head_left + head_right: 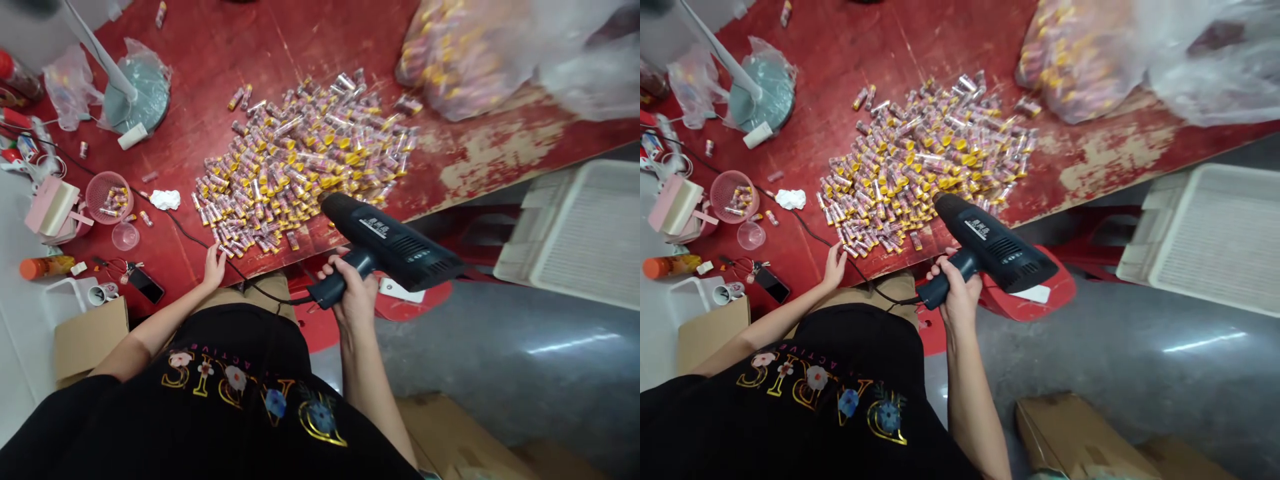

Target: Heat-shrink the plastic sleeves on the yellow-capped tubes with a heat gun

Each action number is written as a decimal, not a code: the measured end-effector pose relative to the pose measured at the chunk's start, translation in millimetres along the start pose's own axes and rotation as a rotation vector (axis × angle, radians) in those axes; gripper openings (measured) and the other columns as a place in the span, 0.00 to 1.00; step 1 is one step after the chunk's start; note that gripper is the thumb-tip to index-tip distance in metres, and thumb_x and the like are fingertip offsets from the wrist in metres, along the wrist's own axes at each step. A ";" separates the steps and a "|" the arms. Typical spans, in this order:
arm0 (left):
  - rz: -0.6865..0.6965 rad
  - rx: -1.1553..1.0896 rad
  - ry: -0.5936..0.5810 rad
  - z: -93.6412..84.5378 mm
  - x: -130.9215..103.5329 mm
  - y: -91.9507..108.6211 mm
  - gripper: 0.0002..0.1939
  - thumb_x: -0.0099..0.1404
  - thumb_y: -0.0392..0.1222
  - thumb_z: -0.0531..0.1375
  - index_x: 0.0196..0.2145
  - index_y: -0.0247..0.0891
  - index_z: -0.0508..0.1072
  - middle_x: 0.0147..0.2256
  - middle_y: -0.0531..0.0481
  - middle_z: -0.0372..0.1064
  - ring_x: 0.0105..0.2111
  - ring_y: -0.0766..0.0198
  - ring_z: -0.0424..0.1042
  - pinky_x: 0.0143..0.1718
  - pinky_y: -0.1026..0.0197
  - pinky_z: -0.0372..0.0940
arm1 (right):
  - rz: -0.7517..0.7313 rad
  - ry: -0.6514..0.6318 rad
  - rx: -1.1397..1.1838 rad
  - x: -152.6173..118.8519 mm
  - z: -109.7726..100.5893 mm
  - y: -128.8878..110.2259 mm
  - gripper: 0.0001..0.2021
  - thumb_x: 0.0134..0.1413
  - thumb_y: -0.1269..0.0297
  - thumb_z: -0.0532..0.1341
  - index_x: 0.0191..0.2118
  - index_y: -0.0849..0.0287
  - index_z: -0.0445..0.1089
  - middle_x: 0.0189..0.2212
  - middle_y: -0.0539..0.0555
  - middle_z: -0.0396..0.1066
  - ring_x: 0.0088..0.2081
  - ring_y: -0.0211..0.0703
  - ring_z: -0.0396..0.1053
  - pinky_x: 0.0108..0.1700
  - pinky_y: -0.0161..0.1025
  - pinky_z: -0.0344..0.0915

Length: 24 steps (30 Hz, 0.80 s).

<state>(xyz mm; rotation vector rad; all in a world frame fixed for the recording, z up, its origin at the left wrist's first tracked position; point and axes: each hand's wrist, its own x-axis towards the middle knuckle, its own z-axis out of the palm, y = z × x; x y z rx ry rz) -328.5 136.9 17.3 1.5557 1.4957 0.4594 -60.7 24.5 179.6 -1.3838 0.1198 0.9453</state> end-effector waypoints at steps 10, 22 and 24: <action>0.312 -0.070 -0.379 32.7 -19.9 125.8 0.21 0.76 0.54 0.50 0.53 0.47 0.78 0.56 0.42 0.74 0.60 0.55 0.69 0.66 0.47 0.60 | 0.033 -0.045 0.029 36.3 -10.5 -46.4 0.23 0.38 0.59 0.76 0.39 0.59 0.69 0.30 0.47 0.68 0.27 0.33 0.66 0.28 0.33 0.68; 0.234 -0.143 -0.341 54.2 -1.9 148.1 0.18 0.75 0.52 0.53 0.49 0.44 0.79 0.51 0.42 0.77 0.55 0.55 0.73 0.63 0.47 0.64 | 0.041 -0.095 -0.110 58.4 -10.1 -91.4 0.21 0.36 0.58 0.76 0.36 0.59 0.70 0.26 0.49 0.68 0.24 0.35 0.66 0.24 0.34 0.68; 0.245 -0.129 -0.286 41.3 -0.2 135.5 0.18 0.74 0.51 0.53 0.49 0.45 0.80 0.50 0.42 0.77 0.55 0.54 0.73 0.63 0.46 0.64 | 0.025 -0.084 -0.108 50.4 -5.5 -90.6 0.21 0.36 0.58 0.76 0.36 0.59 0.70 0.26 0.49 0.68 0.24 0.35 0.66 0.25 0.34 0.69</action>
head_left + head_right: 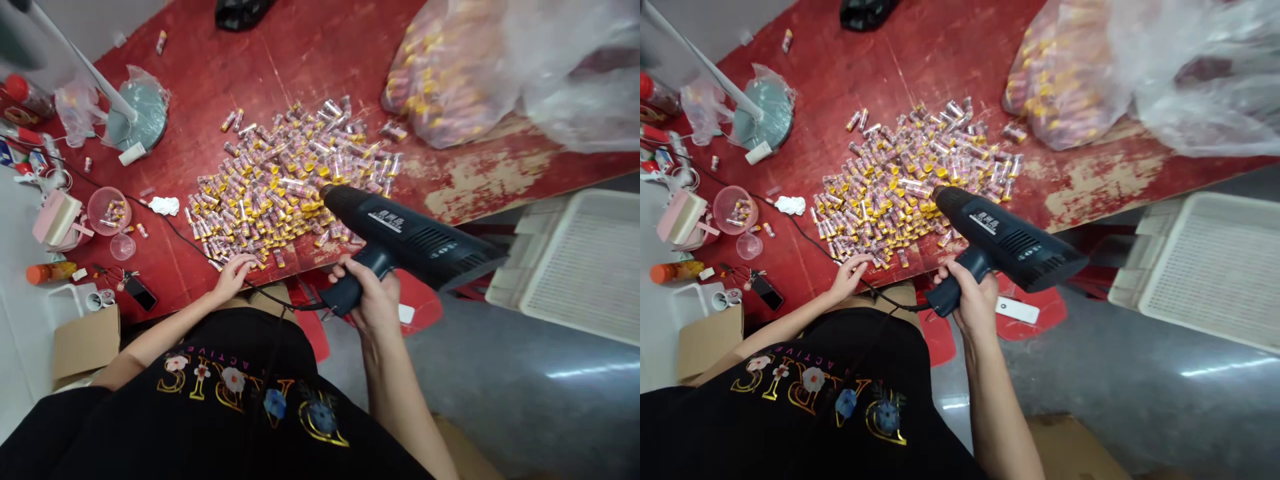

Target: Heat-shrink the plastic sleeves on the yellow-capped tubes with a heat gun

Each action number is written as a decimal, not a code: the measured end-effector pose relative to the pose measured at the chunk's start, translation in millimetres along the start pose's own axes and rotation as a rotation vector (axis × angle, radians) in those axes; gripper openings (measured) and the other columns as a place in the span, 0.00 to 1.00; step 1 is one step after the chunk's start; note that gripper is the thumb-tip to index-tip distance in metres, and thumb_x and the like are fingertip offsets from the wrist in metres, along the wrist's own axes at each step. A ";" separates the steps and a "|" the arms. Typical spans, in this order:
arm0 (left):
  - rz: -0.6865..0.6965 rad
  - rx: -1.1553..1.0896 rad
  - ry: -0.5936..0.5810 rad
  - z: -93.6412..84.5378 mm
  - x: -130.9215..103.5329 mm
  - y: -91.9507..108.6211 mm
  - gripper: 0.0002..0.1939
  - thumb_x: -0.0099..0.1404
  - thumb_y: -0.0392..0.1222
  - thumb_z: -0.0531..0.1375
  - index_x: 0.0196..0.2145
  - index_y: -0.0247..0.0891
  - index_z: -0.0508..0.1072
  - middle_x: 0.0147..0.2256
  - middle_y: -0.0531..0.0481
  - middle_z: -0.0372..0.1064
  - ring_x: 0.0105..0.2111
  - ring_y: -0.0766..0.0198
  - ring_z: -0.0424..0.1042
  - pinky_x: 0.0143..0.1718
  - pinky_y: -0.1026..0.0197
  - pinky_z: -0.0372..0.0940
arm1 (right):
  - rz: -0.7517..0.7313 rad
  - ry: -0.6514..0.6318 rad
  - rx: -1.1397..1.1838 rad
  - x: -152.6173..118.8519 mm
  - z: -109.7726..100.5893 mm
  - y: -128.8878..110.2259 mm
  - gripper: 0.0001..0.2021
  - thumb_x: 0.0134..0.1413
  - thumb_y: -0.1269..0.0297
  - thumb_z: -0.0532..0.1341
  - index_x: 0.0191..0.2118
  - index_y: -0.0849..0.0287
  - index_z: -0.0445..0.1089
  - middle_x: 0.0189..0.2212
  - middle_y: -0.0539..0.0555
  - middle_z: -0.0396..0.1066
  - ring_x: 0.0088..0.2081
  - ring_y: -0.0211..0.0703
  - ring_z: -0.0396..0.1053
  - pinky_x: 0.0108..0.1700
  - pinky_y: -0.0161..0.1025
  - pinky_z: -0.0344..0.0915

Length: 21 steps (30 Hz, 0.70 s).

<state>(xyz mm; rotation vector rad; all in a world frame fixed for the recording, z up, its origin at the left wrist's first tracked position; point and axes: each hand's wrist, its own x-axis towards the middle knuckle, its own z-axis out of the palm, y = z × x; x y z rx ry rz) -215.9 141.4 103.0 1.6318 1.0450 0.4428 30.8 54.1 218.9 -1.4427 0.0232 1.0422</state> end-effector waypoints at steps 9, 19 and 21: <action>0.043 0.251 0.037 -46.0 23.5 -30.1 0.16 0.74 0.46 0.54 0.47 0.44 0.81 0.53 0.42 0.76 0.58 0.52 0.71 0.64 0.44 0.61 | 0.031 0.009 0.006 -12.0 23.8 16.8 0.22 0.34 0.58 0.77 0.36 0.59 0.70 0.26 0.48 0.69 0.24 0.34 0.66 0.25 0.32 0.68; -0.186 0.392 -0.470 -59.3 -21.3 -48.8 0.28 0.75 0.57 0.49 0.29 0.40 0.80 0.29 0.49 0.77 0.33 0.60 0.75 0.44 0.61 0.66 | 0.202 0.111 0.151 -13.0 1.5 57.7 0.25 0.30 0.62 0.77 0.37 0.61 0.70 0.28 0.47 0.69 0.26 0.31 0.66 0.27 0.30 0.68; -0.225 0.421 -0.447 -67.9 -32.9 -51.0 0.31 0.76 0.59 0.46 0.30 0.38 0.79 0.30 0.48 0.77 0.32 0.60 0.74 0.40 0.61 0.65 | 0.250 0.134 0.198 -13.3 -4.7 70.9 0.26 0.28 0.63 0.78 0.38 0.62 0.70 0.27 0.47 0.69 0.26 0.31 0.65 0.27 0.29 0.68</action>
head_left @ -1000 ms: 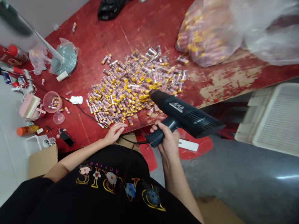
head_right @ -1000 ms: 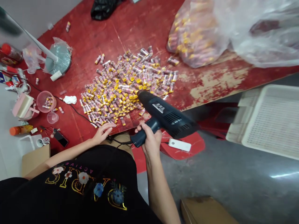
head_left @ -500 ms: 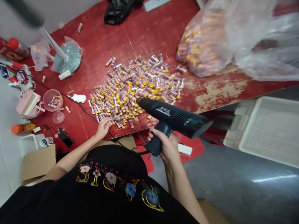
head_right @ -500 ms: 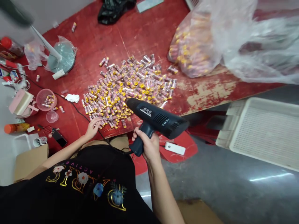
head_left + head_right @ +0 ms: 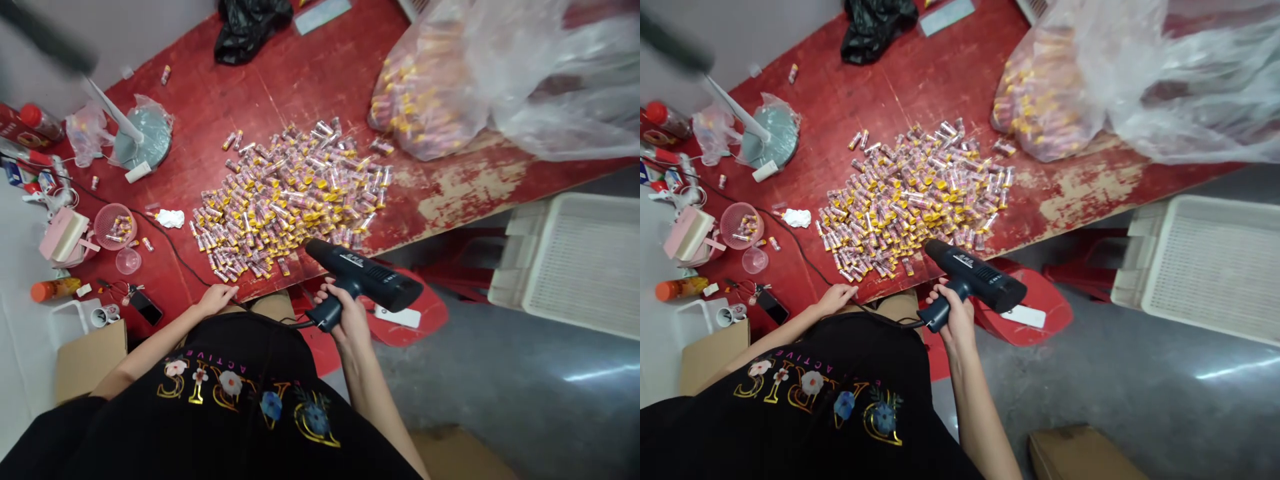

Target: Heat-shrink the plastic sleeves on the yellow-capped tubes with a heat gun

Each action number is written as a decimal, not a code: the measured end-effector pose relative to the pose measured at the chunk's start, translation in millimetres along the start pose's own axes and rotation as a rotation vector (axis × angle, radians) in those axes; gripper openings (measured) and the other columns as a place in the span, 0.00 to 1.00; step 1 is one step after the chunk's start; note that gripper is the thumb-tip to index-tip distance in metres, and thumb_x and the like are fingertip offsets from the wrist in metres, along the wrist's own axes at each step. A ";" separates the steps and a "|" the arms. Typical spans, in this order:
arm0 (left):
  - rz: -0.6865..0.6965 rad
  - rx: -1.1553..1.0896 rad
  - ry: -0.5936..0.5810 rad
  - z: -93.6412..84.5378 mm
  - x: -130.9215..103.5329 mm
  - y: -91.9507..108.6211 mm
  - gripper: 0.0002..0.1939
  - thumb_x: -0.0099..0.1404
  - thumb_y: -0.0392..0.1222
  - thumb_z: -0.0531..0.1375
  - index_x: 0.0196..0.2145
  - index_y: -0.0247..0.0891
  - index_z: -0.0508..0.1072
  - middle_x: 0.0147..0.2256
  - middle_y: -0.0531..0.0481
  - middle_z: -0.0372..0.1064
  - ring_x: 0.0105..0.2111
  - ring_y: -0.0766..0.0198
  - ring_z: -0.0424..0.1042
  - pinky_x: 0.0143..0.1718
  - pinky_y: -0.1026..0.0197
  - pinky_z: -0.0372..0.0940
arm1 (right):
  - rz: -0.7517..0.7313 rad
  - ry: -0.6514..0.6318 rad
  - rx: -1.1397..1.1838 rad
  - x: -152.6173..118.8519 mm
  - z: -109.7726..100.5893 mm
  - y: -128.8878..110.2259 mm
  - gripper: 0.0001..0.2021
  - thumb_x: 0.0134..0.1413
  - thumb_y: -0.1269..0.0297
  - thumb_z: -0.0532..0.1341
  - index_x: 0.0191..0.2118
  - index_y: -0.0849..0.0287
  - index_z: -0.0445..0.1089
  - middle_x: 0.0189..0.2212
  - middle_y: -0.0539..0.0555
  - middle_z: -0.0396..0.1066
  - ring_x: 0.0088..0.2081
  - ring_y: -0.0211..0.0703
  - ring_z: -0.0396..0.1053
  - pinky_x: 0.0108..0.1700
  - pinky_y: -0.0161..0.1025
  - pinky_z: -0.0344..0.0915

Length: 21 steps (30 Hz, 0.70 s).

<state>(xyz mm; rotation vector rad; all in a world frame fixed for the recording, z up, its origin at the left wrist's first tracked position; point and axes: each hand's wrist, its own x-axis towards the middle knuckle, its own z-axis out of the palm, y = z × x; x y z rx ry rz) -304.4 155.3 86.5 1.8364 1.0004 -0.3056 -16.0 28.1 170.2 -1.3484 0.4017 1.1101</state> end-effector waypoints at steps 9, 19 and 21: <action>-0.088 0.128 -0.064 -15.9 -16.5 -17.6 0.28 0.73 0.58 0.49 0.21 0.40 0.66 0.22 0.50 0.66 0.25 0.63 0.62 0.33 0.61 0.54 | 0.118 0.090 0.263 12.0 -18.7 30.3 0.24 0.25 0.69 0.75 0.37 0.64 0.72 0.26 0.47 0.68 0.25 0.29 0.64 0.26 0.28 0.67; -0.110 0.165 -0.064 -23.8 0.3 -3.4 0.27 0.71 0.61 0.49 0.20 0.41 0.60 0.19 0.55 0.57 0.22 0.66 0.57 0.29 0.61 0.49 | -0.045 0.127 0.404 44.2 -25.8 10.2 0.18 0.32 0.70 0.70 0.36 0.63 0.72 0.26 0.47 0.69 0.25 0.30 0.64 0.26 0.28 0.68; -0.111 0.158 -0.019 -25.5 6.0 2.9 0.28 0.72 0.62 0.48 0.21 0.41 0.59 0.20 0.55 0.56 0.23 0.66 0.57 0.30 0.61 0.49 | -0.121 0.156 0.451 54.9 -25.6 -0.3 0.16 0.34 0.71 0.69 0.35 0.62 0.71 0.26 0.47 0.68 0.25 0.29 0.63 0.26 0.27 0.67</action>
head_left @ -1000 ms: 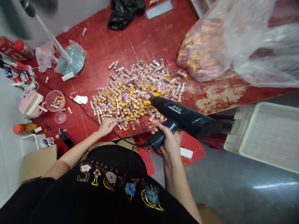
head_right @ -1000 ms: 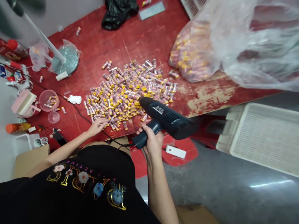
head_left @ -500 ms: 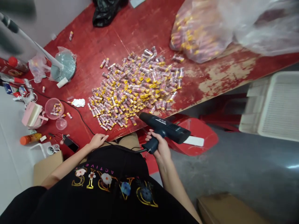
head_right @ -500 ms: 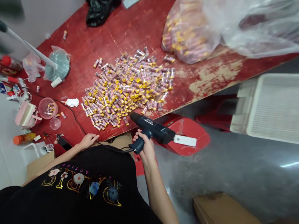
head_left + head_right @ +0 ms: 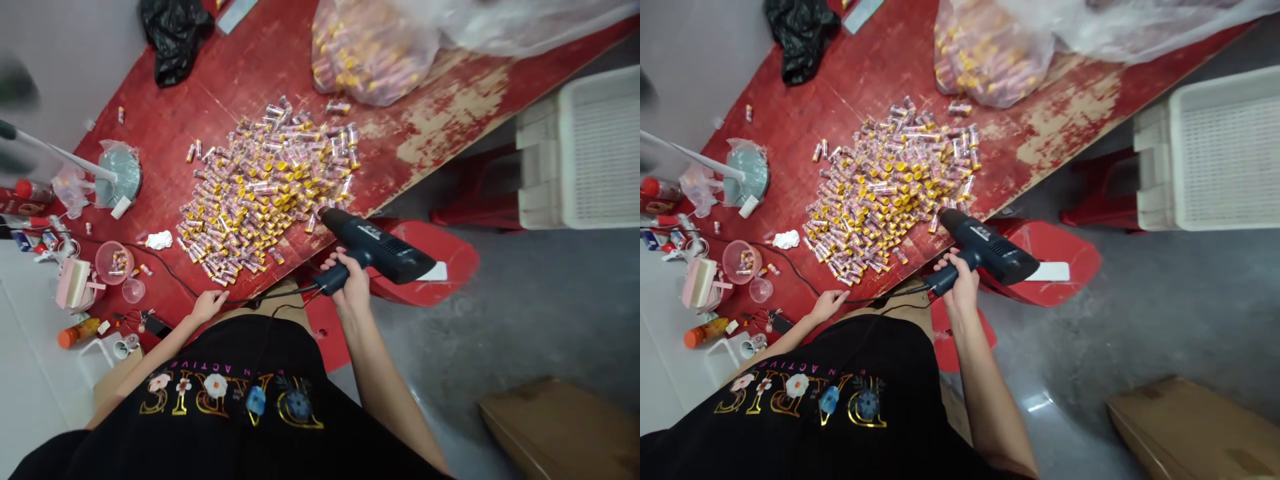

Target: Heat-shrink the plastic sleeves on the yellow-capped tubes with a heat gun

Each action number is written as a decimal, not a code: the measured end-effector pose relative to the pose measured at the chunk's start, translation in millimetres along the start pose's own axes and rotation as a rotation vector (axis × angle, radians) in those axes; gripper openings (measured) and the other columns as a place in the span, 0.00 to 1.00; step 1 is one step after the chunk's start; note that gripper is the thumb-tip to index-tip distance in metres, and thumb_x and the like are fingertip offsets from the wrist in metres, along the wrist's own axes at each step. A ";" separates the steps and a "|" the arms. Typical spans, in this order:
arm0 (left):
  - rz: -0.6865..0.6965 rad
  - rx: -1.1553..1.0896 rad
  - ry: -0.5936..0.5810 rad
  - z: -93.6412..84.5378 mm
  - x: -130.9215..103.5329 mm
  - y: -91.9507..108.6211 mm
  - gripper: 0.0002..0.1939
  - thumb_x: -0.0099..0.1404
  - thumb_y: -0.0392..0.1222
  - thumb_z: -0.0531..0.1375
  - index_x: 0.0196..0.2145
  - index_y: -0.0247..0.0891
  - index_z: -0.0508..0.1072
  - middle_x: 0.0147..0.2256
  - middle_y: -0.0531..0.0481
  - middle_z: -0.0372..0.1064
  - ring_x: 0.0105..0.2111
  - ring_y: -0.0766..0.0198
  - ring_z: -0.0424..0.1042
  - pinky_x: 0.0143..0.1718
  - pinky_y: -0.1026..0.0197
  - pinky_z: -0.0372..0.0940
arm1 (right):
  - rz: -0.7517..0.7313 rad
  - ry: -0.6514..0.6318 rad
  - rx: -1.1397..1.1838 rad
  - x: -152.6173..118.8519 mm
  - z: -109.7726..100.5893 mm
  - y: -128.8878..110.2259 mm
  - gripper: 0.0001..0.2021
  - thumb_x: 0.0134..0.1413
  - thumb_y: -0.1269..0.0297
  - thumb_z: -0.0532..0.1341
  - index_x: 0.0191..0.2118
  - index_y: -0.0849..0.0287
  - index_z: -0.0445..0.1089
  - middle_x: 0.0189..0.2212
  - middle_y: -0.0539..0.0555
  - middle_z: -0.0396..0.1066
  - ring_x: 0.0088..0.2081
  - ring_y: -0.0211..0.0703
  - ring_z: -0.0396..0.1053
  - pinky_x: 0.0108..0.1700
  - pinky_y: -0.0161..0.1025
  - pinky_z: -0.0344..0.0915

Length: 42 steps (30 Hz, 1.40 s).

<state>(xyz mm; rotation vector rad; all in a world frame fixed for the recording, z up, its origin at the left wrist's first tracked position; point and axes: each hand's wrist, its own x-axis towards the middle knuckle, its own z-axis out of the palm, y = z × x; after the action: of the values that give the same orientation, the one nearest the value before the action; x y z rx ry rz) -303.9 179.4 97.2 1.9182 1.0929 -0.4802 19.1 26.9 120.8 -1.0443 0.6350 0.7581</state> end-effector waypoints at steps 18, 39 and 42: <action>0.042 -0.021 0.027 3.0 15.4 24.0 0.28 0.72 0.62 0.48 0.21 0.40 0.60 0.20 0.56 0.56 0.23 0.66 0.58 0.30 0.62 0.51 | -0.097 0.130 0.037 24.2 -25.8 -11.7 0.15 0.35 0.71 0.68 0.35 0.62 0.70 0.26 0.46 0.68 0.24 0.30 0.65 0.25 0.29 0.67; -0.046 -0.025 -0.128 -7.8 87.9 51.2 0.20 0.67 0.51 0.58 0.20 0.39 0.70 0.18 0.55 0.63 0.22 0.65 0.62 0.30 0.63 0.56 | -0.146 0.123 0.048 55.8 -11.6 -30.4 0.15 0.35 0.68 0.68 0.35 0.61 0.69 0.25 0.46 0.67 0.24 0.30 0.64 0.25 0.28 0.67; -0.055 -0.083 -0.069 -8.4 88.7 53.4 0.21 0.69 0.52 0.54 0.22 0.38 0.71 0.20 0.54 0.66 0.22 0.65 0.64 0.30 0.63 0.58 | -0.203 0.073 0.101 67.8 9.6 -38.5 0.14 0.38 0.68 0.69 0.34 0.59 0.67 0.25 0.45 0.67 0.24 0.29 0.64 0.25 0.28 0.67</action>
<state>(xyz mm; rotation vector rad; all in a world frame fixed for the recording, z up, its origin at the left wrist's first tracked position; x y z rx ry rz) -211.7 217.8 68.6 1.7906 1.1063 -0.5191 90.9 40.7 92.0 -1.0293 0.6129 0.5077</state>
